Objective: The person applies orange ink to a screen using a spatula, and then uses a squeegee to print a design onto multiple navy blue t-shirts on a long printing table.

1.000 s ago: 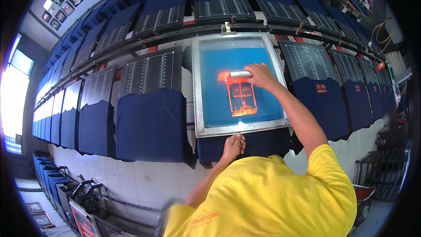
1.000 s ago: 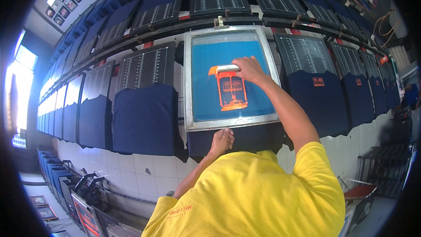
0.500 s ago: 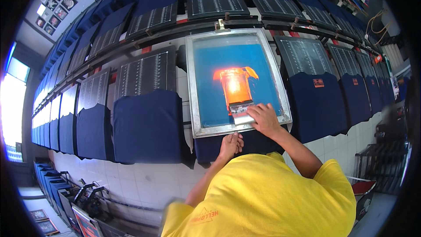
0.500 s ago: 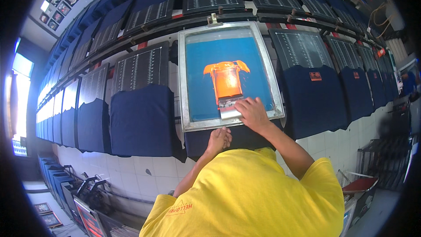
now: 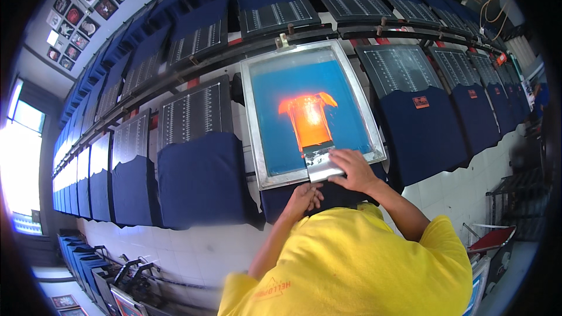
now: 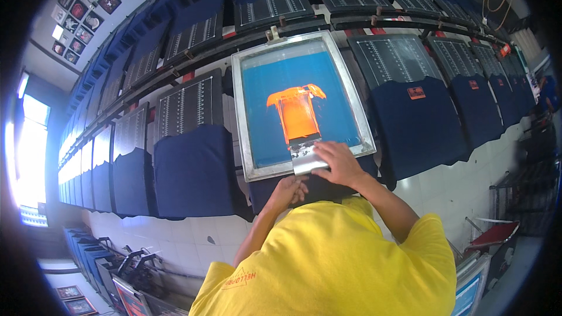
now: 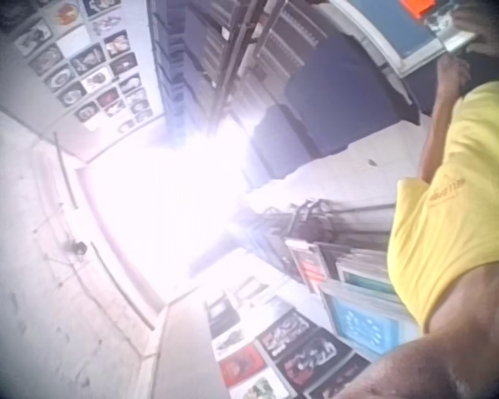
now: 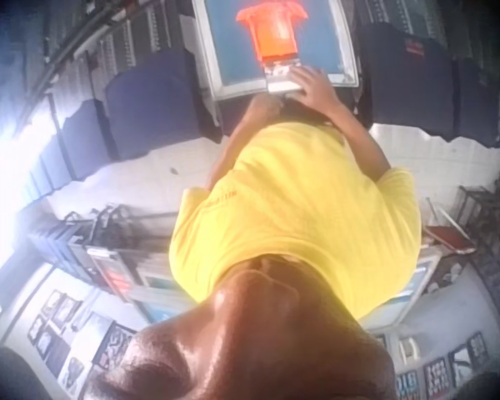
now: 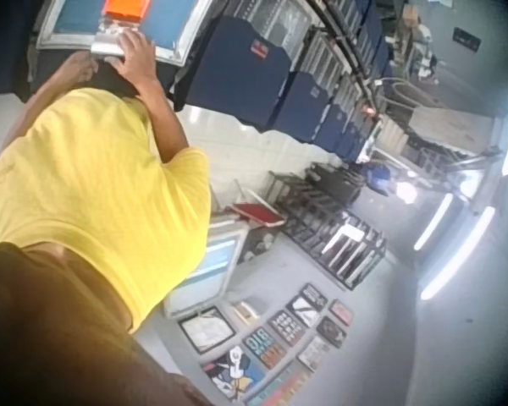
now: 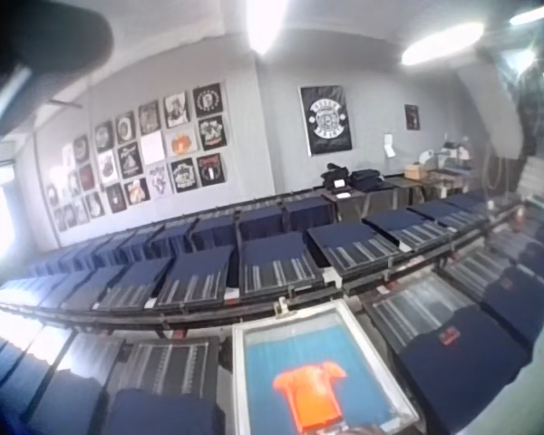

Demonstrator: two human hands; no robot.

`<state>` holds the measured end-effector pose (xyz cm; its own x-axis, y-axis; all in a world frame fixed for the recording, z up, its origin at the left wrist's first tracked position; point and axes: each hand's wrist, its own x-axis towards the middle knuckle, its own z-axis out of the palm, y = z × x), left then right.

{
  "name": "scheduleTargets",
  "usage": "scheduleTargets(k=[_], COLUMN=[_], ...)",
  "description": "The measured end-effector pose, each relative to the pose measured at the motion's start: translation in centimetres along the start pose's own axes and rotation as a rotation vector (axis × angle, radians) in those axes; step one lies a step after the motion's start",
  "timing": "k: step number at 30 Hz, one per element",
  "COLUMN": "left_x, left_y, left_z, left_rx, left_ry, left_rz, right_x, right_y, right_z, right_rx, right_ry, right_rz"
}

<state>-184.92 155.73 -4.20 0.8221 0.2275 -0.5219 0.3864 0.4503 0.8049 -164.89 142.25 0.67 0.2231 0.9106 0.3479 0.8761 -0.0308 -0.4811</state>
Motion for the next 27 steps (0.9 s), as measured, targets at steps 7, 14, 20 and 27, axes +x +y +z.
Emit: scheduleTargets(k=[7, 14, 20, 27], left_x=[-2.4, 2.5, 2.9, 3.7], left_y=[7.1, 5.7, 6.9, 5.0], left_z=[-7.3, -12.3, -11.6, -12.4], left_rx=[0.366, 0.915, 0.801, 0.776], left_ry=[0.624, 0.862, 0.862, 0.91], left_rz=[0.442, 0.235, 0.257, 0.333], right_x=[-0.1, -0.4, -0.7, -0.7], right_y=[9.3, 13.8, 14.6, 14.6], right_z=[-2.6, -0.2, 0.3, 0.6], right_rx=[-0.322, -0.074, -0.073, -0.124], right_ry=[0.349, 0.258, 0.369, 0.374], right_rz=[0.574, 0.825, 0.725, 0.705])
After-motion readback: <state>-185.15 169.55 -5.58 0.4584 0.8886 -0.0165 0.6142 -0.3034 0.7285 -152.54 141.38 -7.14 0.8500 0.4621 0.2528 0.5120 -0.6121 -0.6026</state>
